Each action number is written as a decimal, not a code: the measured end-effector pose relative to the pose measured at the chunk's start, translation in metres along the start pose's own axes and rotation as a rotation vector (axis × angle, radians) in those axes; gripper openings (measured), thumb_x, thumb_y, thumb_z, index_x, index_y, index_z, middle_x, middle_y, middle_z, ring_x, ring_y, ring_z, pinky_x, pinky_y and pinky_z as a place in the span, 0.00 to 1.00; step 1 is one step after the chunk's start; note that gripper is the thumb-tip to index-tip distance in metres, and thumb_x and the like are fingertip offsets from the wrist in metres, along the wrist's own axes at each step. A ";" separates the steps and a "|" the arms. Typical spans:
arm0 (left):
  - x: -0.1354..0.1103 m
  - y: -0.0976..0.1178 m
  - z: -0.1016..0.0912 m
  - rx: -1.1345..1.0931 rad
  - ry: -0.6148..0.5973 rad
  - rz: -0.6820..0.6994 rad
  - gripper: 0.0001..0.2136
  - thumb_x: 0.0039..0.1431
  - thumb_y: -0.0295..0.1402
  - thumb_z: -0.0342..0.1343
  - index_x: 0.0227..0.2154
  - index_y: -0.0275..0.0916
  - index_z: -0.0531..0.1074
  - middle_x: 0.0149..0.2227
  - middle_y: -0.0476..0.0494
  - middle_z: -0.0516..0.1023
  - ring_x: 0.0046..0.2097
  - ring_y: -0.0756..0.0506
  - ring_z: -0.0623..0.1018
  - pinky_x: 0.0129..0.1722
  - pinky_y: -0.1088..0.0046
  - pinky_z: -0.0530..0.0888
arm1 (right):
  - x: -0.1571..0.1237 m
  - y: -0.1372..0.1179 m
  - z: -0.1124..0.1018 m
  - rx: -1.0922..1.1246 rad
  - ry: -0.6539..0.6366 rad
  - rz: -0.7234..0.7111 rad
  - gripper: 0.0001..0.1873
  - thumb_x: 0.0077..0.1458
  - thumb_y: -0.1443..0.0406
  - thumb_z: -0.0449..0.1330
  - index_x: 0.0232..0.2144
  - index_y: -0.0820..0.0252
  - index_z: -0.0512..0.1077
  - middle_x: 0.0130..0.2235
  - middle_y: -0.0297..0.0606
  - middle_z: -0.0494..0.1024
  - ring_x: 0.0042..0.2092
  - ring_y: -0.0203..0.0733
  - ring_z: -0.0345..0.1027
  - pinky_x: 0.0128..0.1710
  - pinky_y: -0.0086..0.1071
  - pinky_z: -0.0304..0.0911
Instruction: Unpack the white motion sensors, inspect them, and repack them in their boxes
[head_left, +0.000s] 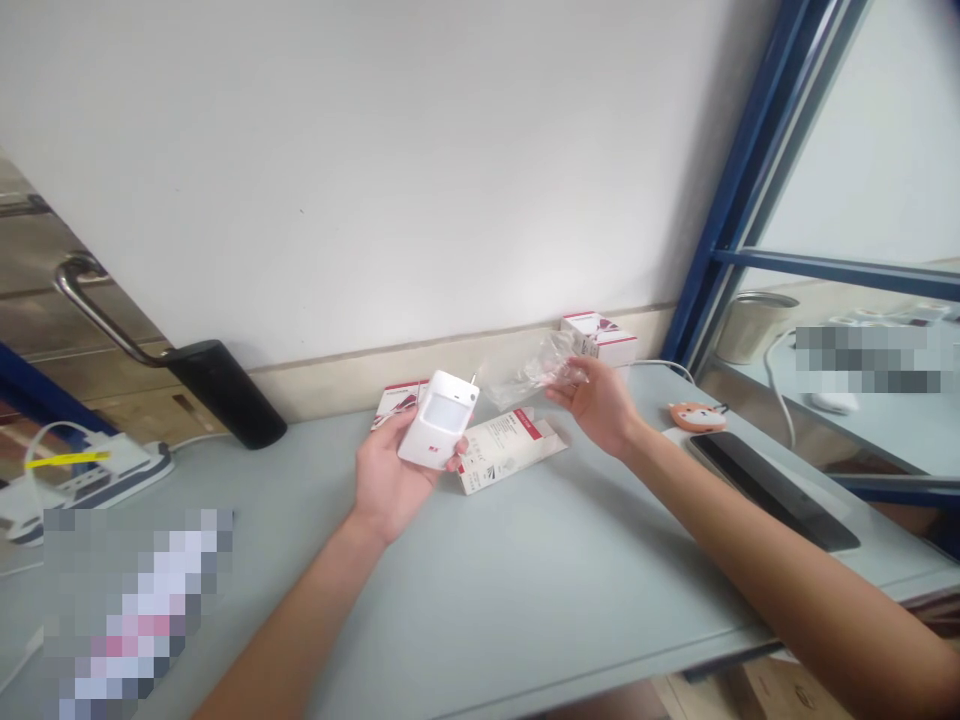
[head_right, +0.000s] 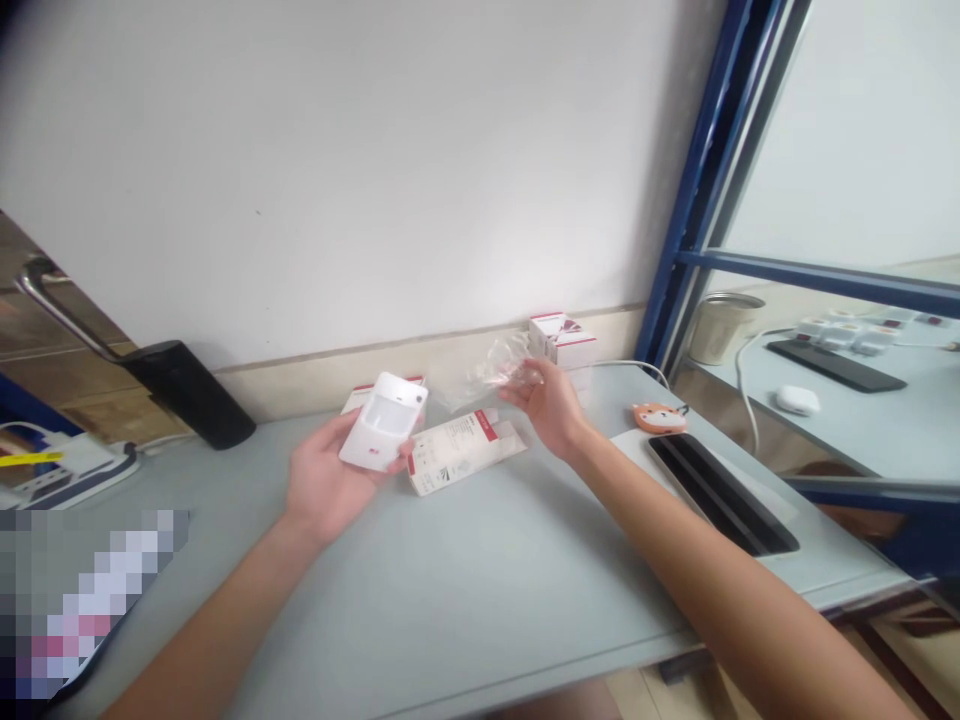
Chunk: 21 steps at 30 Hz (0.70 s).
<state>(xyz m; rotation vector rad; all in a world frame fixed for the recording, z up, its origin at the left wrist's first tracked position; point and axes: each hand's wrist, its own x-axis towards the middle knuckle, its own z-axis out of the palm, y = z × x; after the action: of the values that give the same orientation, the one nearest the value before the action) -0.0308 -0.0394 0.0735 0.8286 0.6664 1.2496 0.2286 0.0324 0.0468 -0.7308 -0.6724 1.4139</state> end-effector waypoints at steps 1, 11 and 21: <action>-0.001 0.000 0.001 0.017 -0.013 -0.025 0.20 0.65 0.36 0.55 0.56 0.33 0.74 0.49 0.27 0.81 0.31 0.41 0.79 0.28 0.65 0.74 | 0.000 -0.001 0.000 0.017 0.006 0.012 0.03 0.55 0.65 0.62 0.32 0.55 0.70 0.36 0.36 0.81 0.35 0.40 0.78 0.40 0.33 0.77; 0.001 -0.006 -0.007 -0.011 -0.051 -0.137 0.18 0.64 0.37 0.56 0.54 0.35 0.77 0.50 0.29 0.81 0.35 0.39 0.81 0.30 0.64 0.75 | -0.004 -0.008 0.003 0.161 -0.056 0.144 0.04 0.56 0.70 0.59 0.34 0.56 0.69 0.37 0.38 0.81 0.32 0.38 0.75 0.35 0.31 0.76; 0.001 -0.011 -0.007 0.037 -0.120 -0.144 0.17 0.66 0.37 0.55 0.53 0.37 0.76 0.46 0.33 0.81 0.32 0.41 0.79 0.29 0.66 0.72 | -0.010 -0.008 0.006 0.011 -0.140 0.130 0.03 0.60 0.67 0.58 0.35 0.57 0.72 0.38 0.39 0.82 0.33 0.40 0.77 0.35 0.31 0.74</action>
<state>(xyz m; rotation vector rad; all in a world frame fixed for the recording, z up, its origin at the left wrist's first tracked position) -0.0306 -0.0385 0.0604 0.8643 0.6425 1.0526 0.2281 0.0221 0.0572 -0.6819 -0.7356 1.5980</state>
